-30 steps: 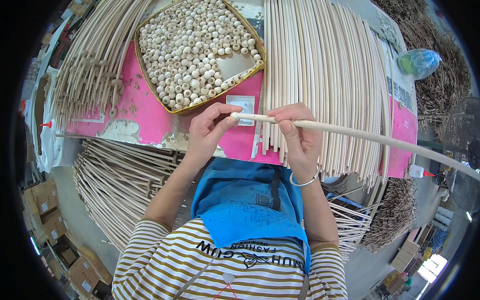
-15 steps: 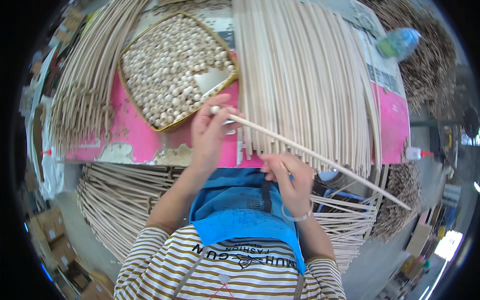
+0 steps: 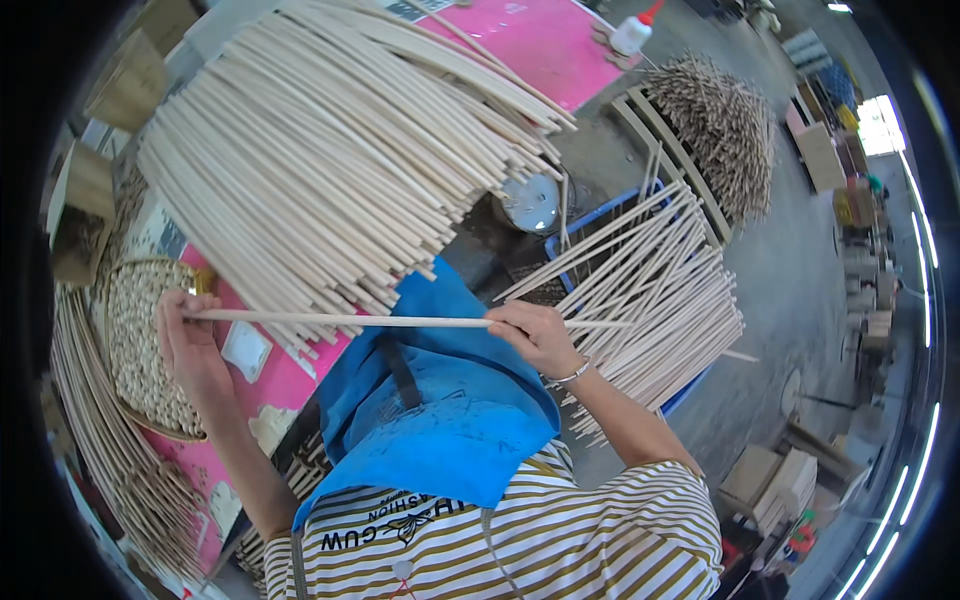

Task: Assembling wooden beads onto wooden dowels and marking the dowels with a pen.

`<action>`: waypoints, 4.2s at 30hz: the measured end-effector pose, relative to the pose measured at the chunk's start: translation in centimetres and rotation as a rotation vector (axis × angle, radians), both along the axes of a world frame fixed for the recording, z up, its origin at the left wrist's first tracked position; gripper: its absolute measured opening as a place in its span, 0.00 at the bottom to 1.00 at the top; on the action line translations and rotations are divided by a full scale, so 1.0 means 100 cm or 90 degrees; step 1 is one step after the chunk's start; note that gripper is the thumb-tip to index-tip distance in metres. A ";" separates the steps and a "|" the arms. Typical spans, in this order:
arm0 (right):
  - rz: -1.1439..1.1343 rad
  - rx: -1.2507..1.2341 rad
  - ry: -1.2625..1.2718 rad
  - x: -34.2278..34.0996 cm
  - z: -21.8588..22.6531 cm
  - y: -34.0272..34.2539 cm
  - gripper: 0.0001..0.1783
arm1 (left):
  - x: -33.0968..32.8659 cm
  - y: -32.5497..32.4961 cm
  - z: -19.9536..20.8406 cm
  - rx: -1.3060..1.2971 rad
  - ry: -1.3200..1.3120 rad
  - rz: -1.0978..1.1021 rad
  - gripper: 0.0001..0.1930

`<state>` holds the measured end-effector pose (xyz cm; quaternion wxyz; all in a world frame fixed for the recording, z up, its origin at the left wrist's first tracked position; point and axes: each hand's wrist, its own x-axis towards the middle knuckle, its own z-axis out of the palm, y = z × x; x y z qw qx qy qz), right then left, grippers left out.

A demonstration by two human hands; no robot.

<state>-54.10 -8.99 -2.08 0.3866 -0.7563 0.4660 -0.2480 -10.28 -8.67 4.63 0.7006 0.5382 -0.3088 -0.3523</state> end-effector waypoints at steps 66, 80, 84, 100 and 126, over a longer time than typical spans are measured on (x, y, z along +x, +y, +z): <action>0.460 -0.168 -0.131 0.365 0.057 -0.048 0.05 | 0.069 0.089 -0.026 0.091 -0.287 0.196 0.11; 0.336 0.019 -0.267 0.340 0.056 -0.077 0.08 | 0.003 0.130 -0.054 0.114 0.007 0.181 0.14; 0.316 0.064 -0.341 0.330 0.070 -0.080 0.09 | 0.002 0.121 -0.057 0.133 -0.005 0.175 0.14; 0.346 0.107 -0.415 0.317 0.071 -0.065 0.12 | -0.007 0.110 -0.052 0.065 0.110 0.116 0.14; 0.147 0.221 -0.594 0.288 0.023 -0.025 0.13 | -0.029 0.069 -0.037 -0.103 0.143 0.144 0.16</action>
